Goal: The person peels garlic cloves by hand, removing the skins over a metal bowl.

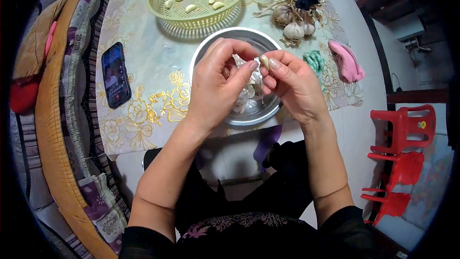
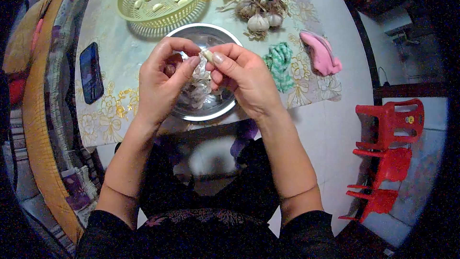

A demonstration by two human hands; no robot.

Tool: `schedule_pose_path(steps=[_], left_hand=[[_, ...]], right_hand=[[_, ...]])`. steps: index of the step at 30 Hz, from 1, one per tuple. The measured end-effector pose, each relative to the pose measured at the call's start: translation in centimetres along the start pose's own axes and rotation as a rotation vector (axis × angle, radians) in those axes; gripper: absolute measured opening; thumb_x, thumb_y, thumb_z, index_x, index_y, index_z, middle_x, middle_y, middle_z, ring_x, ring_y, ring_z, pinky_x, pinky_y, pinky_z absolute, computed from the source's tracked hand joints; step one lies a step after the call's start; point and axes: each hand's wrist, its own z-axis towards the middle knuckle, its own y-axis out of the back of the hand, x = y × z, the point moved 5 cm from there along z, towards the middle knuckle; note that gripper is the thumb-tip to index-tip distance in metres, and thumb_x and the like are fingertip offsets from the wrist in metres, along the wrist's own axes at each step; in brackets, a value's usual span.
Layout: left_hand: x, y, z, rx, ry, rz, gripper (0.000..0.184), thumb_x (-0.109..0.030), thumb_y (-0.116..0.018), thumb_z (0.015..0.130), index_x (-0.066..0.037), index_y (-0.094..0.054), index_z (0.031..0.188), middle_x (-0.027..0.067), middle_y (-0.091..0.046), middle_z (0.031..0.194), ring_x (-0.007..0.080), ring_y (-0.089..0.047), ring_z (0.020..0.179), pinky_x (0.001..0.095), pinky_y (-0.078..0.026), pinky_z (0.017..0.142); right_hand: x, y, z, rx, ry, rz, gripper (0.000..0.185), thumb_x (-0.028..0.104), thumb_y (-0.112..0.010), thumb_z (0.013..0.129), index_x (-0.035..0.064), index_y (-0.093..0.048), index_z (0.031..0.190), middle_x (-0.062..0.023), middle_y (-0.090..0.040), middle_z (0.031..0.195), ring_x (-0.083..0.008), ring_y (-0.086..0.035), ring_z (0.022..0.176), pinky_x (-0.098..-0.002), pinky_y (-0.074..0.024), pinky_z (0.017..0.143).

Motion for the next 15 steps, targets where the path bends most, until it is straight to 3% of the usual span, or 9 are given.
schedule_pose_path(steps=[1,7,15], left_hand=[[0.0,0.0,0.0,0.008,0.004,0.006,0.011,-0.001,-0.063,0.081,-0.003,-0.059,0.091,-0.0040,-0.056,0.080,-0.0015,-0.040,0.059,0.0146,-0.032,0.050],[-0.5,0.1,0.0,0.008,0.029,-0.002,0.011,-0.002,-0.067,0.074,-0.002,-0.058,0.081,0.0014,-0.054,0.077,0.0067,-0.041,0.055,0.0212,-0.034,0.049],[-0.2,-0.9,-0.3,0.075,-0.140,0.027,0.012,0.000,-0.064,0.076,-0.001,-0.056,0.086,0.0069,-0.053,0.076,0.0147,-0.049,0.059,0.0248,-0.039,0.052]], right_hand=[[0.0,0.0,-0.1,-0.001,-0.018,-0.002,0.019,0.015,-0.058,0.089,-0.0011,-0.057,0.100,-0.0035,-0.058,0.080,-0.0080,-0.053,0.063,-0.0222,-0.0485,0.059],[-0.2,-0.3,-0.2,0.017,-0.079,0.010,0.019,0.016,-0.059,0.088,-0.0007,-0.056,0.096,-0.0033,-0.058,0.075,-0.0080,-0.052,0.059,-0.0213,-0.0470,0.055],[-0.2,-0.1,-0.2,0.014,-0.079,0.009,0.019,0.015,-0.060,0.088,-0.0011,-0.056,0.096,-0.0038,-0.059,0.075,-0.0078,-0.052,0.060,-0.0207,-0.0470,0.054]])
